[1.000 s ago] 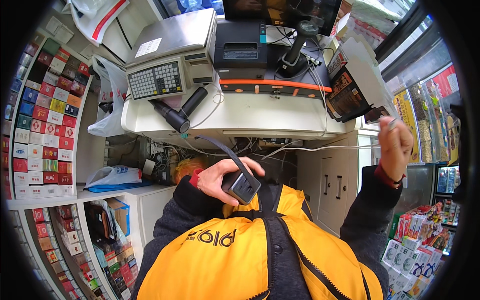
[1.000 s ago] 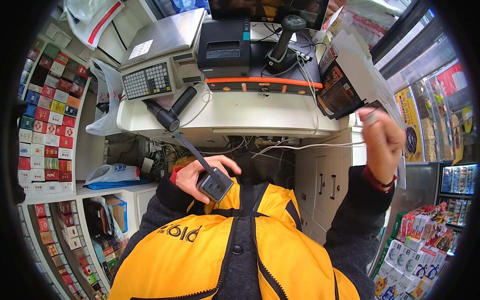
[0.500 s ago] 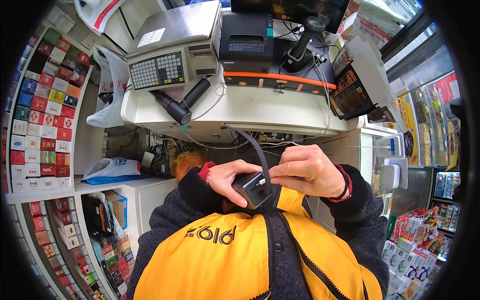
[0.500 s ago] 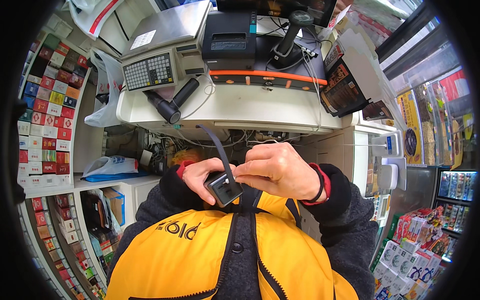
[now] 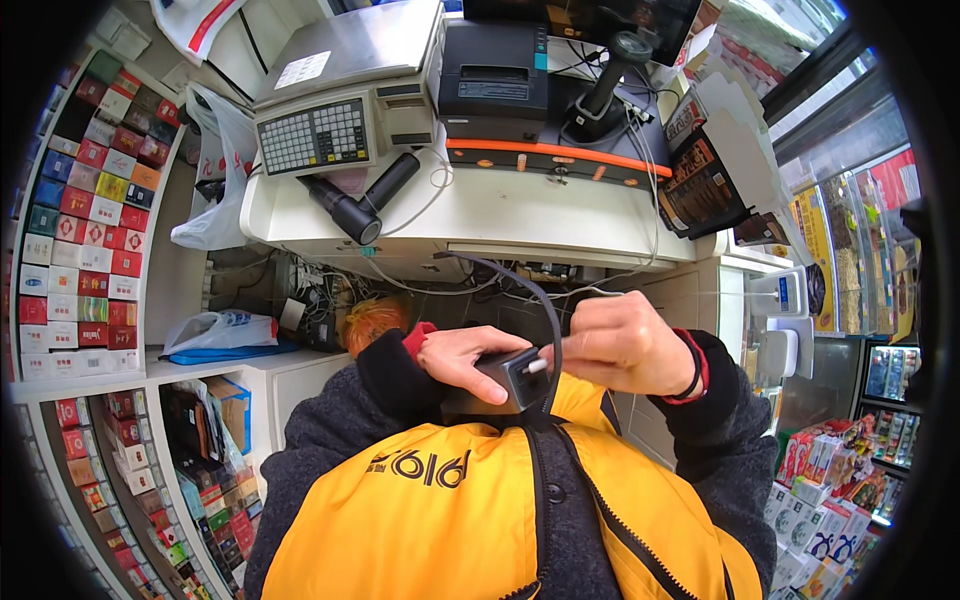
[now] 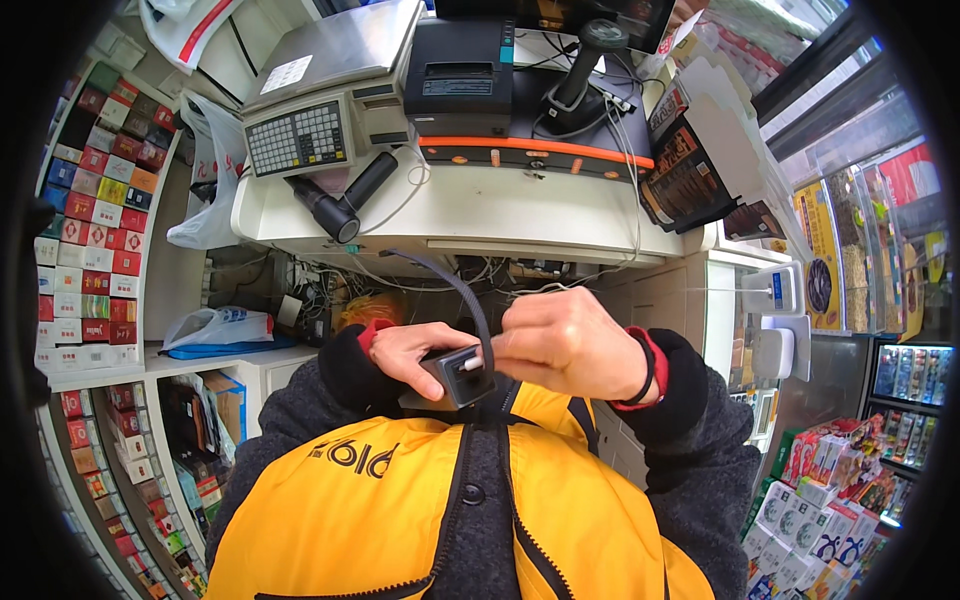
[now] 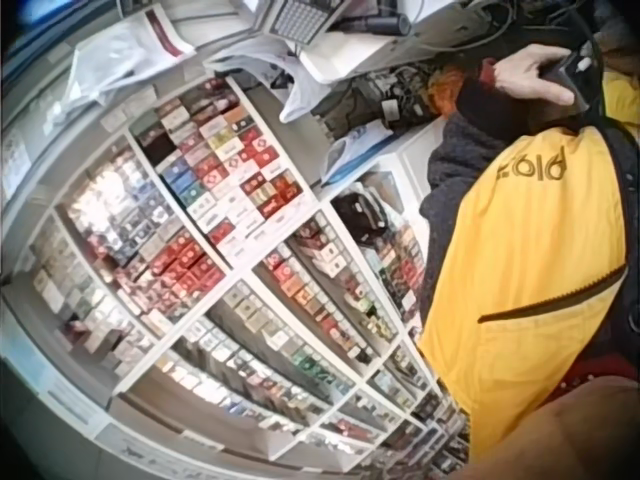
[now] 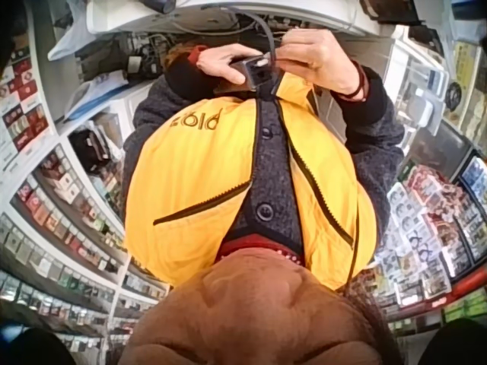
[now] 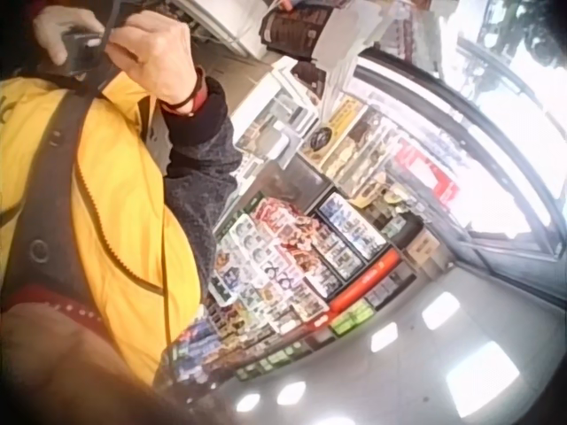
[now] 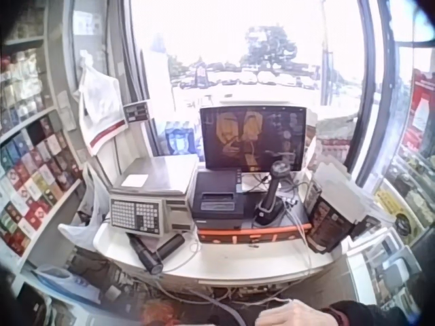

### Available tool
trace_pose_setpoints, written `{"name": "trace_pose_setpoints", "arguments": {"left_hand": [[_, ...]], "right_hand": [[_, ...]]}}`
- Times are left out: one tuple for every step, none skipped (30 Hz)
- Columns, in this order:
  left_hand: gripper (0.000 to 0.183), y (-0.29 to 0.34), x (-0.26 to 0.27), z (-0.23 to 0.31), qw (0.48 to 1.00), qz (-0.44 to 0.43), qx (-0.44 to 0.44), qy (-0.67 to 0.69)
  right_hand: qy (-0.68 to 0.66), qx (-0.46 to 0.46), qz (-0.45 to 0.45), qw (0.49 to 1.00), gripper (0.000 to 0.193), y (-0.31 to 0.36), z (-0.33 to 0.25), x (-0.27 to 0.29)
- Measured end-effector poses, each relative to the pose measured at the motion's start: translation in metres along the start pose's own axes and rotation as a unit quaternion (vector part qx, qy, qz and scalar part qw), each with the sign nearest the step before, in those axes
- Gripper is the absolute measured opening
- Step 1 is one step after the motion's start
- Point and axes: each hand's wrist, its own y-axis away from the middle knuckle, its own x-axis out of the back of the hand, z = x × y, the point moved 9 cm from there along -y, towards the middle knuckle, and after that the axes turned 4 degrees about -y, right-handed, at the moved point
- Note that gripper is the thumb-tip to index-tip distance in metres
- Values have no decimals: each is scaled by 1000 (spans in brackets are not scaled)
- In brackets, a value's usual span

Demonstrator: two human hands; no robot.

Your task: The person assembles a handheld device by attaching a nozzle to a body, inserting a cable, and connecting a power adapter. They then place the device on the counter, pick up a plastic bag, and walk outside to place the bag on a table.

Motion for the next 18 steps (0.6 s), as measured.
{"name": "trace_pose_setpoints", "arguments": {"left_hand": [[57,0,0,0,1000,9,2,8],[54,0,0,1,1000,18,4,16],[53,0,5,-4,999,32,19,-3],[52,0,11,-7,997,68,26,-25],[51,1,16,-14,994,86,44,-48],[50,2,20,-19,990,102,64,-68],[50,1,22,-20,989,110,68,-69],[50,1,23,-17,988,118,71,-70],[49,0,23,-15,987,119,77,-71],[50,-2,23,-13,986,121,72,-90],[51,-2,22,-13,984,123,67,-109],[51,-2,23,-12,982,127,58,-128],[54,0,24,-15,980,126,83,-130],[54,3,27,-11,977,140,83,-140],[54,6,30,-8,973,159,83,-147],[55,12,32,-6,969,177,84,-153],[54,17,36,-8,969,195,81,-129],[53,21,38,-9,970,207,76,-101]], "right_hand": [[-11,-43,20,999,10,2,7,7],[-23,-85,41,995,8,5,15,13],[-38,-153,135,978,8,16,32,27],[-7,-211,192,959,8,27,42,43],[-20,-222,246,943,8,33,40,53],[-35,-236,301,924,7,43,37,61],[-61,-191,301,932,7,39,26,58],[-91,-103,257,956,12,28,19,47],[-88,-84,207,971,13,16,13,31],[-84,-61,158,982,15,6,6,17],[-40,-78,131,988,14,5,16,4],[5,-94,99,991,13,6,28,-8],[60,-131,68,987,12,12,36,-13],[73,-151,65,984,12,18,38,-9],[82,-168,57,981,13,26,42,-6],[91,-187,50,977,14,34,43,-4],[66,-224,6,972,16,45,49,-8],[48,-219,-33,974,15,51,47,-13]]}}
